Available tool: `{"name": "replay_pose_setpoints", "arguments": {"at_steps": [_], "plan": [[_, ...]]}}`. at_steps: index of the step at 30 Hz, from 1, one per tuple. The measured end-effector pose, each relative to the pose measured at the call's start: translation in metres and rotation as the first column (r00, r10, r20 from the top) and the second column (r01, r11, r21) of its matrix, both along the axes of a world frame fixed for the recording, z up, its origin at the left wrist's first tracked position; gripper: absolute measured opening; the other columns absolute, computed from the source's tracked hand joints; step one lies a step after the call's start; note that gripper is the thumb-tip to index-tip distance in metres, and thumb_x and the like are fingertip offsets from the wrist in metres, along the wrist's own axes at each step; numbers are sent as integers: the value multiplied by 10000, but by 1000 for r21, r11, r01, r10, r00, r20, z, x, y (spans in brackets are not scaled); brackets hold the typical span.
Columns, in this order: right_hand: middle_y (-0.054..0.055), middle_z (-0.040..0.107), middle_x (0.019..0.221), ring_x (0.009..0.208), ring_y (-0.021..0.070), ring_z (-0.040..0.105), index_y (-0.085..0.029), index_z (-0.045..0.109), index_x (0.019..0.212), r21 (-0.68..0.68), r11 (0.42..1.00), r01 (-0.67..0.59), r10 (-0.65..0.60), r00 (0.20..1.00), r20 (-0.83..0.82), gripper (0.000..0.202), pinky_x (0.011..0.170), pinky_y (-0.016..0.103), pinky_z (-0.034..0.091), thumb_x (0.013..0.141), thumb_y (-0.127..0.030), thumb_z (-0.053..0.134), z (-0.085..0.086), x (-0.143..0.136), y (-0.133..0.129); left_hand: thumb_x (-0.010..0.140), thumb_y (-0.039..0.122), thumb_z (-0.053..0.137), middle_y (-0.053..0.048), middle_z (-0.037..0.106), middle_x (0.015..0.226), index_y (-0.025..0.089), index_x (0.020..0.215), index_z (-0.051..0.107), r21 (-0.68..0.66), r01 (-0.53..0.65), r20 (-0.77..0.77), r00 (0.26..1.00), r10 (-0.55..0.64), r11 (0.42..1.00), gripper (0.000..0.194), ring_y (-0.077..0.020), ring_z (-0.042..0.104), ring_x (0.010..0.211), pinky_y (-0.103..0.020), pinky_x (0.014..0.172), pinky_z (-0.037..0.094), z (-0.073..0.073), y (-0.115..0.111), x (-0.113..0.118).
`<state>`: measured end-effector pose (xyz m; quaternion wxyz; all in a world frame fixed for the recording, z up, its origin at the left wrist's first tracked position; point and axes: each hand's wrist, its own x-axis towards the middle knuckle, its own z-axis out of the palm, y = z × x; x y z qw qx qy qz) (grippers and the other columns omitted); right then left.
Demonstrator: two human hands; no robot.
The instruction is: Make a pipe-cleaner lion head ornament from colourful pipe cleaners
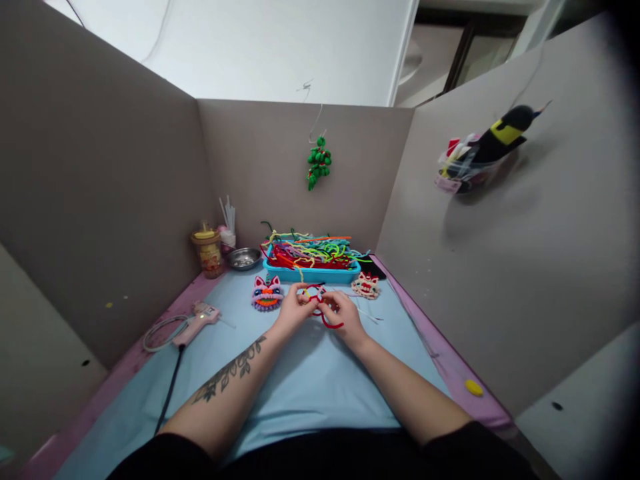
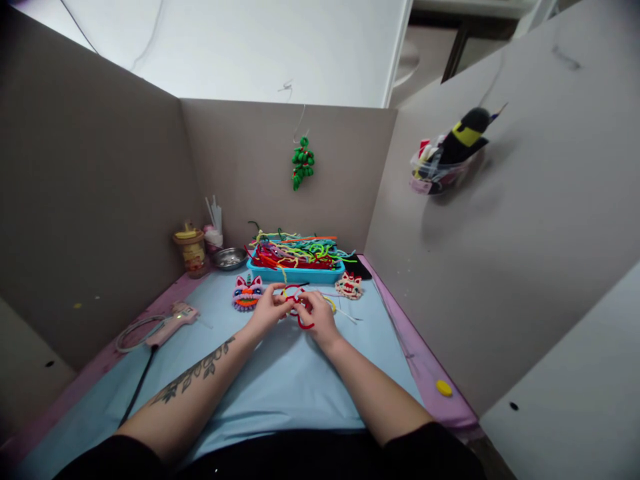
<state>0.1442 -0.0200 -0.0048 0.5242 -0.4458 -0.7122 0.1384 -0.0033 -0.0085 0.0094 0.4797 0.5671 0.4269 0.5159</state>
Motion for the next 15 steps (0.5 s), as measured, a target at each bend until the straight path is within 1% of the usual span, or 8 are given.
{"name": "replay_pose_setpoints", "arguments": {"at_steps": [3,6,11,15], "plan": [[30,595,795,671,155,537,-196,615,856,-1,1000,25,-25,999,-41,151,639,277,436,755,-306,590,-5,1,4,609,300,701,80,533,534,152,1041,430,-25,8,-11,1000,-8,1000,531,-72,464,427,-192,469,349,2,-2,0],[24,591,788,684,155,539,-196,609,824,-4,1000,25,-25,998,-61,118,646,275,437,754,-290,591,-7,2,6,603,299,703,73,549,551,151,1056,428,-37,17,-12,1000,-17,999,550,-65,453,431,-186,463,333,3,-3,0],[30,584,777,742,169,548,-207,641,753,18,1000,15,-14,998,-55,84,692,289,442,762,-271,586,-3,2,3,599,302,711,71,556,553,152,1076,425,-49,50,10,999,-50,998,576,-64,455,443,-180,457,325,6,-4,-2],[35,581,799,770,175,556,-214,663,760,13,1000,7,-6,998,-69,83,732,308,448,752,-265,598,-1,2,4,595,316,723,79,543,537,155,1073,423,-50,77,30,997,-75,996,587,-64,456,440,-183,469,332,5,-4,-2]]}}
